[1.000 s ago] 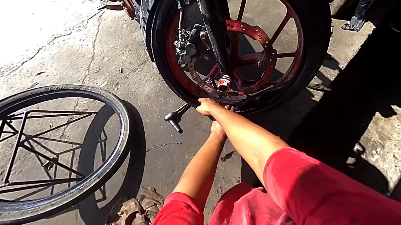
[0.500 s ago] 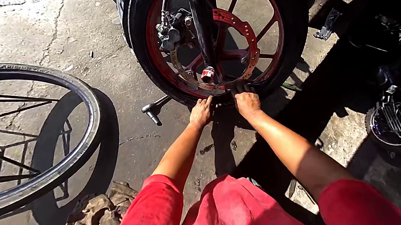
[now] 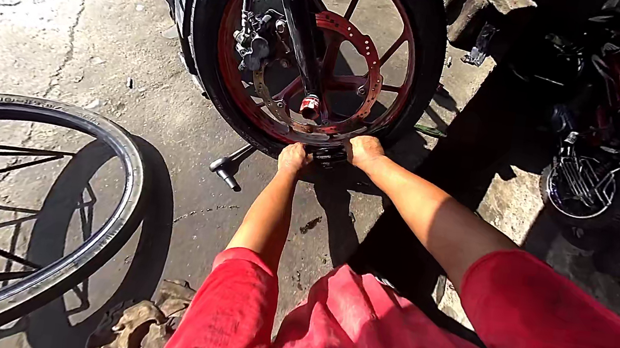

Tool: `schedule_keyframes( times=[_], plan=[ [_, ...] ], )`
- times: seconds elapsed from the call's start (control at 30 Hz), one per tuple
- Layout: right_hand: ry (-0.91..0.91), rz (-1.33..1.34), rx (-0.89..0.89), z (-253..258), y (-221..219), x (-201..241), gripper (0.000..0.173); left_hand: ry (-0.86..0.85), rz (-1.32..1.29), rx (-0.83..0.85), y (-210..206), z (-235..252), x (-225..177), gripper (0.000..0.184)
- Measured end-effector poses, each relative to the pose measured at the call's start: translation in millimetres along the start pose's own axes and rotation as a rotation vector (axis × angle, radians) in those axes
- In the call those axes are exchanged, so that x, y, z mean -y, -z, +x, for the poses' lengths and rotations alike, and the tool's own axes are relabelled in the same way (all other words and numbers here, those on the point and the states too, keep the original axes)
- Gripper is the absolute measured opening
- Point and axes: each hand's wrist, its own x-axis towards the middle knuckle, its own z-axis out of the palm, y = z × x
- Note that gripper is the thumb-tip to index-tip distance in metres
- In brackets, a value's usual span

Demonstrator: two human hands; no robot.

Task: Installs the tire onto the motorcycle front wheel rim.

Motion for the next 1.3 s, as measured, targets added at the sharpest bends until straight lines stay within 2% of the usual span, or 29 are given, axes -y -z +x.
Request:
schedule_keyframes(
  times=[0.1, 0.2, 0.27, 0.33, 0.4, 0.53, 0.67, 0.73, 0.8, 0.87, 1.0, 1.07, 1.17, 1.3],
  plan=[
    [-0.021, -0.029, 0.153, -3.8, 15.7, 8.3, 0.036, 0.085, 0.017, 0.041, 10.0, -0.3, -4.5, 0.042],
    [-0.094, -0.103, 0.377, -10.3, 35.1, 28.1, 0.051, 0.122, 0.076, 0.080, 14.2, -2.6, -9.3, 0.041],
    [-0.114, -0.145, 0.455, -1.1, 37.2, 37.0, 0.054, 0.044, 0.129, 0.102, 13.1, -2.7, -6.8, 0.042],
    [-0.089, -0.182, 0.492, 13.2, 24.5, 42.5, 0.048, -0.120, 0.164, 0.040, 2.0, -4.2, 8.3, 0.044],
    [-0.079, -0.190, 0.493, 17.9, 17.8, 51.0, 0.044, -0.240, 0.143, -0.093, -8.2, -7.6, 24.1, 0.040],
    [-0.076, -0.145, 0.391, 1.9, 4.7, 59.0, 0.037, -0.270, 0.082, -0.241, -13.9, -15.4, 33.2, 0.032],
    [-0.001, -0.149, 0.118, -13.4, -25.7, 42.6, 0.034, -0.248, 0.184, -0.156, -12.3, -15.1, 28.6, 0.030],
    [0.037, -0.104, 0.057, -16.9, -23.1, 30.8, 0.036, -0.230, 0.222, -0.109, -7.6, -13.1, 23.3, 0.032],
    [-0.029, 0.043, 0.022, -16.4, -18.1, 21.7, 0.037, -0.217, 0.240, -0.082, -9.4, -11.0, 19.6, 0.033],
    [-0.133, 0.078, 0.046, -11.9, -6.7, 23.2, 0.034, -0.188, 0.247, -0.039, -6.4, -9.5, 11.6, 0.036],
    [-0.243, -0.277, 0.271, 10.1, 15.2, 40.8, 0.040, -0.069, 0.280, 0.092, 3.9, -8.9, -11.6, 0.045],
    [-0.260, -0.361, 0.325, 19.9, 19.4, 46.2, 0.042, -0.017, 0.314, 0.148, 7.4, -2.2, -14.2, 0.052],
    [-0.253, -0.373, 0.373, 27.2, 22.5, 49.8, 0.049, 0.031, 0.364, 0.233, 14.4, 2.2, -21.1, 0.055],
    [-0.258, -0.296, 0.418, 24.0, 31.1, 52.2, 0.061, 0.077, 0.365, 0.195, 9.1, 8.8, -21.3, 0.043]
  ],
)
